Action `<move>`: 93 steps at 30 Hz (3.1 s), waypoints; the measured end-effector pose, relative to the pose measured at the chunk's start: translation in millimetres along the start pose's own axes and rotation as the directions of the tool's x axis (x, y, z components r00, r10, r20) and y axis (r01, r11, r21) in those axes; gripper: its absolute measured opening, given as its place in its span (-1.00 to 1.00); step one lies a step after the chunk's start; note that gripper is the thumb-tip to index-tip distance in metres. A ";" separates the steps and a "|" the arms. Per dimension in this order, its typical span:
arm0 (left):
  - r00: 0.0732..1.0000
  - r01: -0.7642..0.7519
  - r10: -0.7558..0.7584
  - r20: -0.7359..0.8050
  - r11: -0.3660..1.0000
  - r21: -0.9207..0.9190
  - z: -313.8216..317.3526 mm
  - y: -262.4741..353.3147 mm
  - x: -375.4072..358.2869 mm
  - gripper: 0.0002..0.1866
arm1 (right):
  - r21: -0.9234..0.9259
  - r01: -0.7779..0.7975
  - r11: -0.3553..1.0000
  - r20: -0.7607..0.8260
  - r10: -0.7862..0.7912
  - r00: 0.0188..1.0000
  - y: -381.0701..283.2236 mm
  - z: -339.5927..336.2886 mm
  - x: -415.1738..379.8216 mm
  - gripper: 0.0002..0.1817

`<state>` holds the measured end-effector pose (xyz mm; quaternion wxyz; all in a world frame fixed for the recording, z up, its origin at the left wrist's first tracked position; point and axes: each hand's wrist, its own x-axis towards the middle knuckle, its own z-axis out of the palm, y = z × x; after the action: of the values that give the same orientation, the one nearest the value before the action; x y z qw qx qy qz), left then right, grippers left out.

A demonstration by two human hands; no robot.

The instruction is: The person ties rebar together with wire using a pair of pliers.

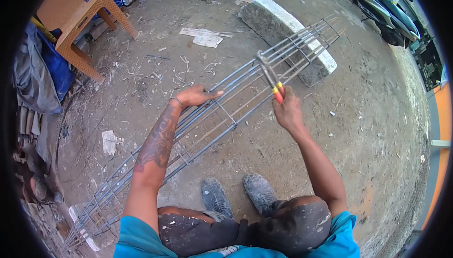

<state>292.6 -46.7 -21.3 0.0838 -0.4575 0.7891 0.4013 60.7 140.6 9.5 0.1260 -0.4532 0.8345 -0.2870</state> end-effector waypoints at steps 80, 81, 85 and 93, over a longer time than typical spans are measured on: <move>-0.159 0.742 -0.804 -0.573 0.286 -0.607 414.2 -5.1 -448.9 -0.54 | 0.477 0.734 0.484 0.087 -0.857 0.509 -109.0 148.6 -109.0 -0.67; -0.138 0.740 -0.796 -0.590 0.313 -0.595 408.0 -16.9 -448.3 -0.54 | 0.489 0.744 0.455 0.074 -0.872 0.484 -111.0 148.8 -109.5 -0.67; -0.075 0.759 -0.773 -0.631 0.366 -0.539 387.0 -54.7 -465.0 -0.56 | 0.492 0.743 0.454 0.113 -0.879 0.463 -115.3 145.7 -113.1 -0.63; -0.055 0.721 -0.833 -0.551 0.348 -0.599 396.9 -101.1 -464.6 -0.60 | 0.445 0.785 0.430 0.343 -0.892 0.294 -248.9 121.9 -14.7 -0.82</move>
<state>542.7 513.0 -109.0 -0.1010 -0.9481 0.2937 0.0684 296.5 2.7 58.5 0.2254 -0.8678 0.3659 -0.2496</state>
